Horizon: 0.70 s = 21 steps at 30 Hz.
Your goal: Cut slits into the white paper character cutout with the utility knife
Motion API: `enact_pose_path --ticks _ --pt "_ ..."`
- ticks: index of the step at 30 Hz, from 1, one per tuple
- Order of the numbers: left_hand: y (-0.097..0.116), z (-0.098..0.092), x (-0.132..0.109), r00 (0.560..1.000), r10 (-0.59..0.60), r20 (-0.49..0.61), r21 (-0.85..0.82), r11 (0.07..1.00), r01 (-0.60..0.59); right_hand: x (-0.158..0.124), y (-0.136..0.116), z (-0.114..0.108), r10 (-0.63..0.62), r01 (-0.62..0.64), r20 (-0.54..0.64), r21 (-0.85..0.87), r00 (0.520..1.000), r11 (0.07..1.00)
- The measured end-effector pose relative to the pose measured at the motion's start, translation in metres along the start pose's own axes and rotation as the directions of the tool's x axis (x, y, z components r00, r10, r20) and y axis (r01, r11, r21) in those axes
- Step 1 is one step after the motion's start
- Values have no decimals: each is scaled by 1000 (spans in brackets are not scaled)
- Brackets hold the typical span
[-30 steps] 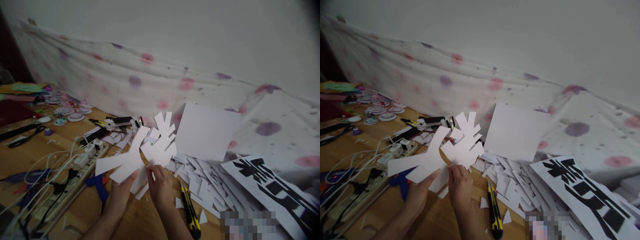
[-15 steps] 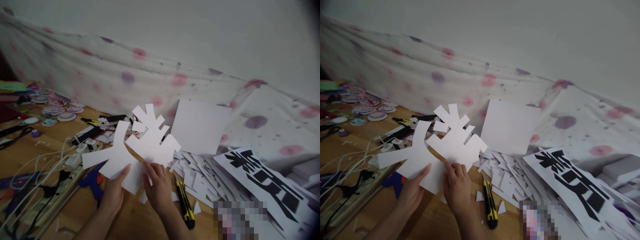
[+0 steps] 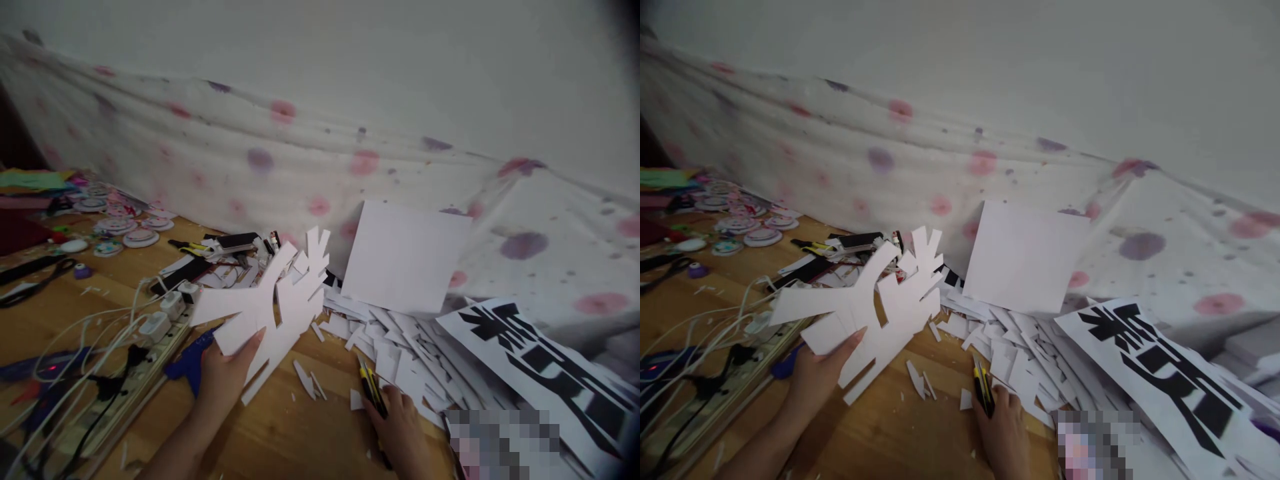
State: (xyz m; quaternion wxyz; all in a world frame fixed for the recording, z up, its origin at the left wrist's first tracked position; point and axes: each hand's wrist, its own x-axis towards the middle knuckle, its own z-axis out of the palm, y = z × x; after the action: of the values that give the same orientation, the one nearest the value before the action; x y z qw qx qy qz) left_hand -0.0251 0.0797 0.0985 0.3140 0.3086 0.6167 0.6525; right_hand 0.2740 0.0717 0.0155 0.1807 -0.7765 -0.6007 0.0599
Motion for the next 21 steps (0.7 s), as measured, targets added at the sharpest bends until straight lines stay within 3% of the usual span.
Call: enact_pose_path --ticks 4,9,11,14,17,21 --pt "-11 -3 11 976 188 114 220 953 -209 -2 23 12 79 -86 131 51 988 995" --pt "-21 -1 10 945 248 214 335 890 -309 0 -8 4 67 -81 107 133 992 988" --pt "-22 0 7 944 253 212 359 878 -316 -5 -31 -7 -8 -8 100 161 995 987" --pt "-24 1 3 935 289 204 387 854 -348 -17 -69 -28 -220 193 128 198 967 961" --pt "-27 2 0 909 352 222 367 834 -412 -21 -101 -48 -439 438 161 45 884 898" --pt "-29 3 -3 905 357 230 351 837 -420 -14 -123 -59 -493 530 211 -193 844 825"
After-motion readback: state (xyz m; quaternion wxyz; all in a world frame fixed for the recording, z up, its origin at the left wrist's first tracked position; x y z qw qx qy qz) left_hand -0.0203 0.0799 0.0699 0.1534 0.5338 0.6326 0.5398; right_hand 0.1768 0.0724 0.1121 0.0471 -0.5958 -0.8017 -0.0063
